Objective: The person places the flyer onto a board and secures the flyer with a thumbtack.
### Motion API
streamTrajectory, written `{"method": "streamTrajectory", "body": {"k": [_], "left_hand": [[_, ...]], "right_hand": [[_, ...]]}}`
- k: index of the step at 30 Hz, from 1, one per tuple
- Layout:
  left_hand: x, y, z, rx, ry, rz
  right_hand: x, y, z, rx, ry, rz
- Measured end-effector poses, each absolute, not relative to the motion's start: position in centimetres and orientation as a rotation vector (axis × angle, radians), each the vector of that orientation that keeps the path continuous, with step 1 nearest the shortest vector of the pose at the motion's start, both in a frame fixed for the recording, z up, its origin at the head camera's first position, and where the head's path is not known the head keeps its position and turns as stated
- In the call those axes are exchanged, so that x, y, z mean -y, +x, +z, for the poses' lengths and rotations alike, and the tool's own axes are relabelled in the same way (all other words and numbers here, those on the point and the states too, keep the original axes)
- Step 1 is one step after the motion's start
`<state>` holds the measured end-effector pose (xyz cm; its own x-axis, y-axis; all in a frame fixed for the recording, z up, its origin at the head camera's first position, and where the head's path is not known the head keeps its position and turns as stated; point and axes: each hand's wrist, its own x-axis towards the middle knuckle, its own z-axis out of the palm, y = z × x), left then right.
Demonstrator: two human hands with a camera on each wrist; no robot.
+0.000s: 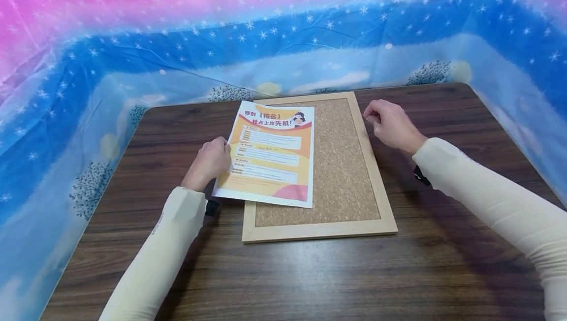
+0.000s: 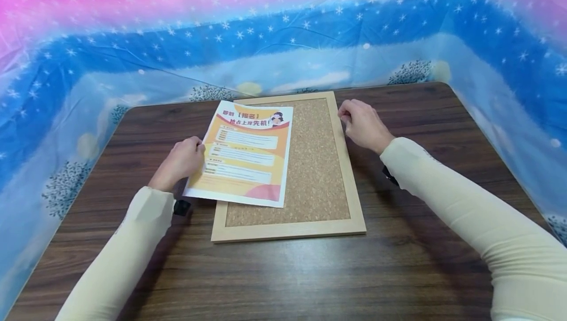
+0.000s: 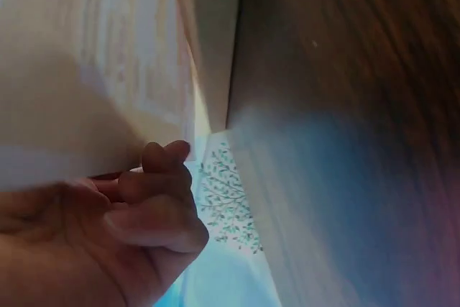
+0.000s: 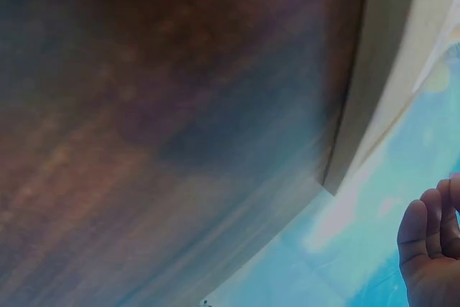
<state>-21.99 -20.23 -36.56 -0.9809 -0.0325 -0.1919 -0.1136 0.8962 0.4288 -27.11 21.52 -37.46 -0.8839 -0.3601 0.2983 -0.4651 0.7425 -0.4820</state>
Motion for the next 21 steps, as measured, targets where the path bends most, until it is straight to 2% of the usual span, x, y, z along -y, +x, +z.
{"method": "streamTrajectory", "body": {"k": [21], "left_hand": [[15.9,-20.8,-36.8,-2.807,0.189,0.703]], "right_hand": [[-17.4,-30.6,-34.9,2.837,0.55,1.092]]}}
